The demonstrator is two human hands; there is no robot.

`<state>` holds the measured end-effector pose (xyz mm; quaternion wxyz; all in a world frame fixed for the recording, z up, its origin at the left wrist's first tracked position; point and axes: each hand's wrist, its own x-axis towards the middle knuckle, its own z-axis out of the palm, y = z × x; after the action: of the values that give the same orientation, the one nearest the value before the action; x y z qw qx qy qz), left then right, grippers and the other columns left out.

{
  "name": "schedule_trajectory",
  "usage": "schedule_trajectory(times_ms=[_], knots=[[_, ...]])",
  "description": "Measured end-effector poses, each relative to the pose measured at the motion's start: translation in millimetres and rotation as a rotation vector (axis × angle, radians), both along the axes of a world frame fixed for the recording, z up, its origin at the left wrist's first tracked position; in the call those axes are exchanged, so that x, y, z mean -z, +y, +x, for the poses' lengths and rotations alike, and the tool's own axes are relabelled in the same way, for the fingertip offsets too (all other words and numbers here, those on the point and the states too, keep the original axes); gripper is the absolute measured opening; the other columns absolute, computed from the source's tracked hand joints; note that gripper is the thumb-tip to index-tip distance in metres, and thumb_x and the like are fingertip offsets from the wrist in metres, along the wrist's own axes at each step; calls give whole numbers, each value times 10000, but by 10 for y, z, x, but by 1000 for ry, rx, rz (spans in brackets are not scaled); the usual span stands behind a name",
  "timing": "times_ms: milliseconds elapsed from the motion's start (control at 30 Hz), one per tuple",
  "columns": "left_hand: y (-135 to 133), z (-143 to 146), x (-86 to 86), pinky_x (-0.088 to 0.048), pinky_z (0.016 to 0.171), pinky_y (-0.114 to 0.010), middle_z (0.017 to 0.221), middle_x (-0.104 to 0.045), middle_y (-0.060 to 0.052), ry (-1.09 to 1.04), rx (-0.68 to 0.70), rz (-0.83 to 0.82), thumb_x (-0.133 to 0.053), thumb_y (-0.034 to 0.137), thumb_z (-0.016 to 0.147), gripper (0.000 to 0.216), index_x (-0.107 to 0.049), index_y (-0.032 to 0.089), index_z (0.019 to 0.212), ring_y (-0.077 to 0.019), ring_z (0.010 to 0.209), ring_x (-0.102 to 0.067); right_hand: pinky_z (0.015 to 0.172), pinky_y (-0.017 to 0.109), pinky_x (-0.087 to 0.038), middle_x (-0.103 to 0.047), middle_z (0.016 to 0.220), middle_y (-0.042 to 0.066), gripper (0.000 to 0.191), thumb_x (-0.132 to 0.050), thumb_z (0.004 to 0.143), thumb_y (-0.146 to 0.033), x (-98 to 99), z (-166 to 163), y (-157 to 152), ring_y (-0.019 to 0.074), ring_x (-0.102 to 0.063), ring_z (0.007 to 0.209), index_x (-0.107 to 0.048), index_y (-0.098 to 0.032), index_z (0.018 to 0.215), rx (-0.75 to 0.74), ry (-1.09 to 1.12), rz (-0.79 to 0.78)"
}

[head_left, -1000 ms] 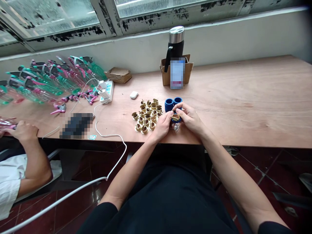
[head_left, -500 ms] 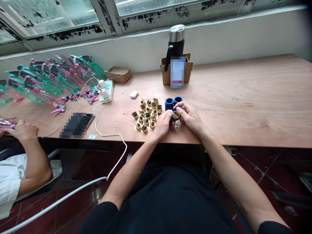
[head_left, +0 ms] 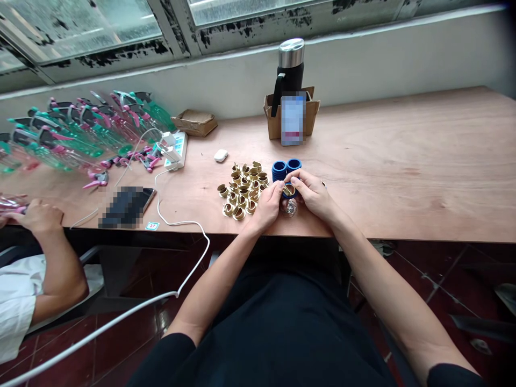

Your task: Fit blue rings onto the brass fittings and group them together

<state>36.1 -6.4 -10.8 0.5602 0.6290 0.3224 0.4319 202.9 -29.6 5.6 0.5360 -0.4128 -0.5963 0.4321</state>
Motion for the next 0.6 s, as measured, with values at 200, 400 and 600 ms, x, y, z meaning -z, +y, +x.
schedule_trajectory(times_ms=[200, 400, 600], knots=[[10, 1, -8, -441, 689, -274, 809, -531, -10, -5, -22, 29, -546, 625, 1045, 486, -537, 190, 828, -139, 732, -485, 626, 292, -446, -603, 835, 9, 248, -587, 1054, -450, -7, 8, 8, 168, -550, 732, -662, -216, 1020, 14, -40, 29], [-16, 10, -49, -428, 621, -273, 753, -532, 0, -47, 14, -49, -560, 624, 1037, 479, -536, 197, 822, -137, 668, -484, 634, 298, -448, -606, 847, 10, 250, -587, 1049, -454, -24, -6, 4, 171, -549, 737, -655, -218, 1002, -22, -1, -3], [8, 10, -48, -471, 686, -276, 806, -581, -15, -24, -51, -48, -555, 598, 1047, 460, -578, 190, 837, -148, 732, -512, 604, 299, -446, -610, 841, 14, 241, -590, 1059, -460, 8, 1, 5, 177, -559, 730, -663, -231, 1044, -19, -22, -6]])
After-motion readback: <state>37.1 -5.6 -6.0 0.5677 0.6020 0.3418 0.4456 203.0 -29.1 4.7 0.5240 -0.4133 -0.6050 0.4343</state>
